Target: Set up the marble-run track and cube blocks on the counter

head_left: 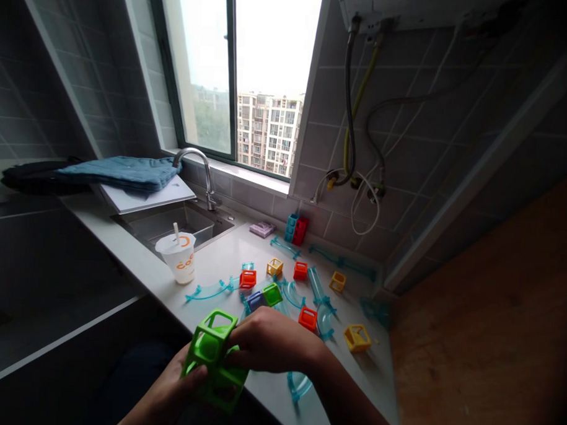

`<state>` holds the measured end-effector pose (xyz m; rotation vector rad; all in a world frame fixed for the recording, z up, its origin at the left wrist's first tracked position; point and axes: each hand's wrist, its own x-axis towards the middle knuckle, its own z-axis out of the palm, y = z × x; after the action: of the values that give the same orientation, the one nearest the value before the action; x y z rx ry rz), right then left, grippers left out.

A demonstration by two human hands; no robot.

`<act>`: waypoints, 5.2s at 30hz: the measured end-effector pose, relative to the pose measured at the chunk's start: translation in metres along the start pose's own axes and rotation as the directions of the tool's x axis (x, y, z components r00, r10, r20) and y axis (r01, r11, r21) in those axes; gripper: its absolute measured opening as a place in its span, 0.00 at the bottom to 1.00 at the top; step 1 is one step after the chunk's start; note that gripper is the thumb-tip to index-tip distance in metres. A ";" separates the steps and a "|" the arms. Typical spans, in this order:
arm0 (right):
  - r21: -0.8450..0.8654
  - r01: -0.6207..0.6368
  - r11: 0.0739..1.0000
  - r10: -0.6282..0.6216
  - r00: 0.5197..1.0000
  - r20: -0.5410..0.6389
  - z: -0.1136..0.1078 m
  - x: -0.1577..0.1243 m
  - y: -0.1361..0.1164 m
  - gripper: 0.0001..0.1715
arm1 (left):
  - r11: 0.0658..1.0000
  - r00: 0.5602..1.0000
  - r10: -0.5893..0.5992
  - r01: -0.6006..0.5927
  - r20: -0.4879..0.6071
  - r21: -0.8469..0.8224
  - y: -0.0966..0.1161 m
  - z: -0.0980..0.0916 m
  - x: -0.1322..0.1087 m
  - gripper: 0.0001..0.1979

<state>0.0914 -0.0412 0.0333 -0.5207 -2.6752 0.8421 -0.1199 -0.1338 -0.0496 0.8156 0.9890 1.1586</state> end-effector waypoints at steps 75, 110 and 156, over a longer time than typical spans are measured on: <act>-0.173 -0.407 0.897 0.339 0.884 -0.321 0.011 -0.003 0.126 0.14 | 0.865 0.831 0.500 -0.489 -0.243 0.110 -0.043 0.046 0.186 0.19; 0.097 -0.378 0.921 0.365 0.746 -0.557 -0.015 -0.026 0.143 0.08 | 0.595 0.700 0.704 -0.487 -0.122 0.640 -0.041 0.031 0.186 0.19; 0.791 0.410 0.454 0.797 0.210 -0.566 -0.029 -0.017 0.126 0.21 | 0.904 0.970 0.244 -0.224 0.011 -0.363 0.005 0.041 0.170 0.32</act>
<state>0.1493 0.0619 -0.0210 -0.8133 -0.6563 1.2278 -0.0662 0.0319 -0.0637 0.6767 0.6132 1.4644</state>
